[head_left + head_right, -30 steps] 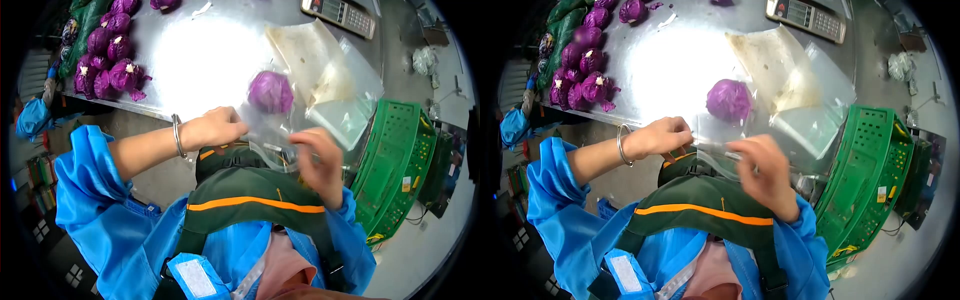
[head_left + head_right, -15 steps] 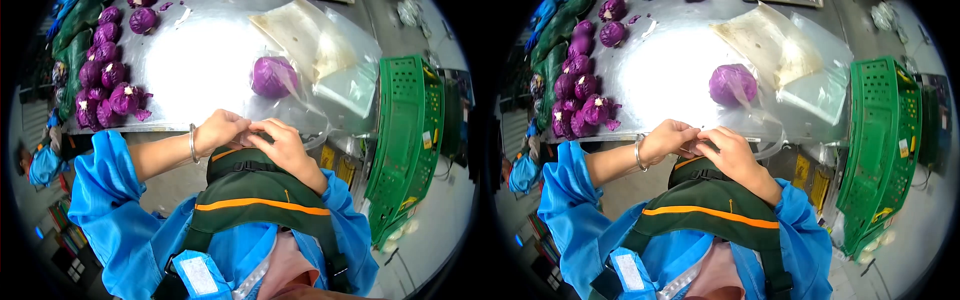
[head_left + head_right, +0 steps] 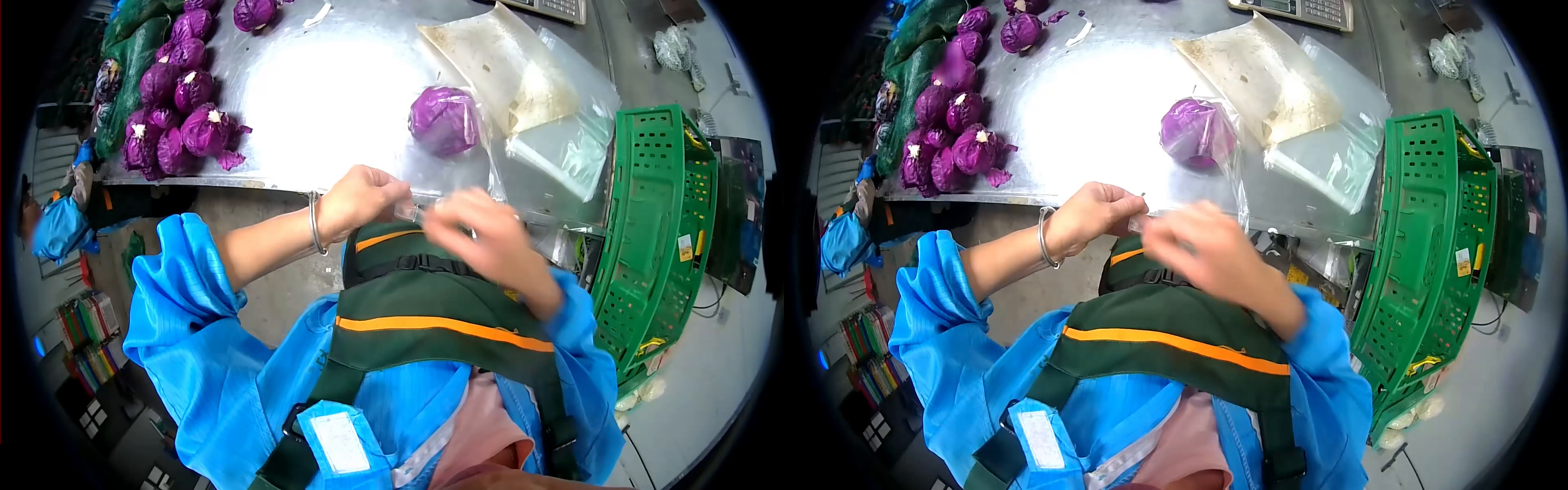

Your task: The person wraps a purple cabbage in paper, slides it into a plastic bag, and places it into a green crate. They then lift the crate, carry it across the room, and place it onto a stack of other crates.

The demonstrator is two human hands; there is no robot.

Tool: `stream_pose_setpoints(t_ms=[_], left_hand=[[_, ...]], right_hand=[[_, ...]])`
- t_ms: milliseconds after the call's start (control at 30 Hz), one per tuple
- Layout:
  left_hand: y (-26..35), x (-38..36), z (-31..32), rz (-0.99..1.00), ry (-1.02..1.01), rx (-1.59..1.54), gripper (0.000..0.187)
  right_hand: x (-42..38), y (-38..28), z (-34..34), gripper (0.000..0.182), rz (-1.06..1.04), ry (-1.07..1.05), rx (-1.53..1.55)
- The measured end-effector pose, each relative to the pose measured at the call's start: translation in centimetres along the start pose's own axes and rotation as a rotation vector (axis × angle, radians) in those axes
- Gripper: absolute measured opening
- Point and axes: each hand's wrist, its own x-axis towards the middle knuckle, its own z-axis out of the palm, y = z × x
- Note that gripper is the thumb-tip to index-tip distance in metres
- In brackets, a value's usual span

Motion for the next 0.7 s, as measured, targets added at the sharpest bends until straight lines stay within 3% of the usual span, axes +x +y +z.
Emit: stream_pose_setpoints(t_ms=[33,100,200,333,367,400,467,567,600,633,700], left_hand=[[-0.1,0.0,0.1,-0.004,0.018,0.026,0.024],[-0.5,-0.1,0.5,0.045,0.045,-0.107,0.024],[-1.8,-0.3,0.6,0.071,0.105,-0.117,0.024],[-1.3,-0.9,0.3,0.057,0.144,-0.053,0.026],[-1.2,-0.9,0.2,0.045,0.144,-0.037,0.026],[-1.1,-1.2,0.1,0.025,0.12,0.006,0.027],[-1.5,-1.1,-0.2,0.04,0.083,-0.035,0.027],[-1.8,-1.1,-0.4,0.027,0.054,-0.015,0.028],[-1.7,-1.0,-0.2,0.019,0.039,0.005,0.028],[-1.2,-0.7,-0.4,0.035,0.035,0.024,0.028],[-0.9,-0.6,-0.3,0.058,0.02,0.018,0.027]], right_hand=[[0.5,3.3,3.3,0.012,-0.006,0.15,-0.049],[0.7,4.1,5.2,0.011,0.102,0.103,0.002],[1.0,5.0,6.6,0.01,0.047,0.085,-0.112],[-5.3,4.8,2.3,0.008,-0.044,-0.34,-0.188],[-9.5,5.8,0.7,0.006,0.054,-0.421,-0.295],[-15.4,7.6,-0.9,0.006,0.279,-0.621,-0.421],[-28.0,9.2,-2.8,0.019,0.96,-0.973,-0.779],[-31.7,10.2,-3.9,0.023,0.935,-0.987,-0.467],[-22.9,7.0,-2.8,0.022,0.901,-0.449,-0.316],[-14.2,3.8,-1.7,0.022,0.702,0.005,-0.153],[-5.5,2.1,0.8,0.019,0.331,0.199,-0.002]])
